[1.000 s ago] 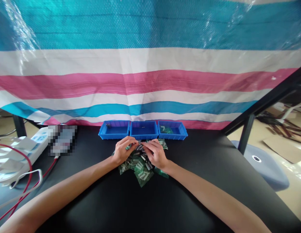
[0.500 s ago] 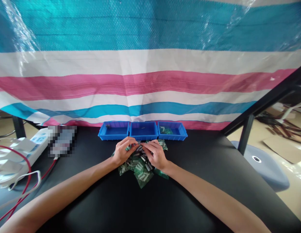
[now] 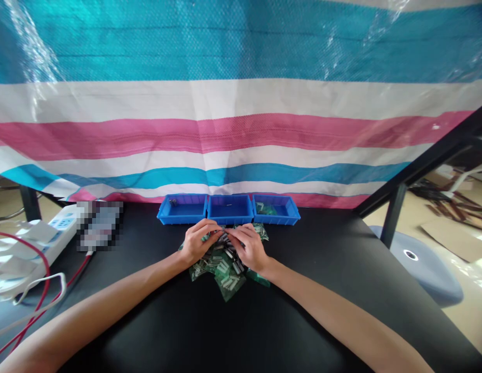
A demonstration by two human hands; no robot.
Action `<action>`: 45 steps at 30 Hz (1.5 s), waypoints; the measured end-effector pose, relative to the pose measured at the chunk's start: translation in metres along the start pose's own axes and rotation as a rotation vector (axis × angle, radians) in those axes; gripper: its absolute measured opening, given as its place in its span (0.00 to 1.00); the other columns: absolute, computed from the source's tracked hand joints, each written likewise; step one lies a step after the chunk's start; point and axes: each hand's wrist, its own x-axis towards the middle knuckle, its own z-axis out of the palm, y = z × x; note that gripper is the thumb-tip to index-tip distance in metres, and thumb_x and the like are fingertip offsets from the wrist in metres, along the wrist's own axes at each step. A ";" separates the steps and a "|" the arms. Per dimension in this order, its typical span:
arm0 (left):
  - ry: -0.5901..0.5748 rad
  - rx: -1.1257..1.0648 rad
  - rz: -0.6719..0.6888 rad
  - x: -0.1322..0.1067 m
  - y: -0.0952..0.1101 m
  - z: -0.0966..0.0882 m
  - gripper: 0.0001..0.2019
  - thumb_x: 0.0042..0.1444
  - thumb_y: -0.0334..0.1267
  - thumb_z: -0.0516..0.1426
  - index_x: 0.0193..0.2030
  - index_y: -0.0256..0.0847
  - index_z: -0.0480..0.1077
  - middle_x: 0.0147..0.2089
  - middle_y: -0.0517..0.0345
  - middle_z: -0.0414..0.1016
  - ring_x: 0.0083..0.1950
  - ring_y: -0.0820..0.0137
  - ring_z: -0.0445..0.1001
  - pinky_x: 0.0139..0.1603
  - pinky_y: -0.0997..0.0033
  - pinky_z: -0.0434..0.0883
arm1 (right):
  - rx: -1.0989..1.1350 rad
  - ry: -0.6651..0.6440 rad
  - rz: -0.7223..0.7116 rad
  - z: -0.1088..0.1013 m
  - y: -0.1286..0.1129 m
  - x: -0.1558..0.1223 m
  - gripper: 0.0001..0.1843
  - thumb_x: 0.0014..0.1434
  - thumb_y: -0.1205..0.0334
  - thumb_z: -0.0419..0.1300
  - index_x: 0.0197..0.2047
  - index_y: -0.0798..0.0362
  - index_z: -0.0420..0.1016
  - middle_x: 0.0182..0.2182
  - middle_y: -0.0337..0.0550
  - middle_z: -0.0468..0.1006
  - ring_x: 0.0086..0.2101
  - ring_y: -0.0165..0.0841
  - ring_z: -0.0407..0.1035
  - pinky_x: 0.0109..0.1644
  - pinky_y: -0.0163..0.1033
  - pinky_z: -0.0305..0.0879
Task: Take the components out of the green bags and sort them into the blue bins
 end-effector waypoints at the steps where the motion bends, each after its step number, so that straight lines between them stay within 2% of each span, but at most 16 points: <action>1: -0.001 -0.001 0.002 0.000 0.000 0.000 0.04 0.59 0.32 0.59 0.40 0.39 0.74 0.37 0.53 0.76 0.37 0.71 0.75 0.39 0.73 0.74 | 0.002 0.003 -0.004 0.000 0.000 0.000 0.12 0.67 0.66 0.53 0.49 0.51 0.76 0.31 0.43 0.78 0.31 0.33 0.69 0.40 0.42 0.63; 29: 0.018 -0.020 0.054 0.002 0.003 -0.001 0.04 0.58 0.31 0.59 0.40 0.38 0.75 0.36 0.53 0.76 0.36 0.72 0.76 0.37 0.74 0.75 | -0.005 -0.041 -0.001 0.000 0.001 0.000 0.13 0.67 0.65 0.54 0.51 0.51 0.76 0.31 0.43 0.80 0.30 0.32 0.71 0.41 0.42 0.61; 39: -0.011 -0.039 0.056 -0.002 0.001 -0.002 0.05 0.58 0.30 0.59 0.41 0.38 0.74 0.38 0.52 0.76 0.38 0.71 0.75 0.39 0.72 0.74 | 0.010 -0.031 0.008 0.001 0.000 0.001 0.10 0.67 0.63 0.55 0.47 0.53 0.77 0.31 0.42 0.80 0.31 0.32 0.72 0.41 0.42 0.59; 45: -0.003 -0.093 0.018 -0.005 0.000 -0.003 0.05 0.58 0.28 0.57 0.41 0.37 0.71 0.38 0.52 0.75 0.37 0.71 0.74 0.37 0.73 0.72 | 0.007 -0.028 0.019 0.001 0.000 0.001 0.11 0.68 0.63 0.54 0.45 0.52 0.77 0.31 0.42 0.80 0.31 0.32 0.72 0.42 0.41 0.60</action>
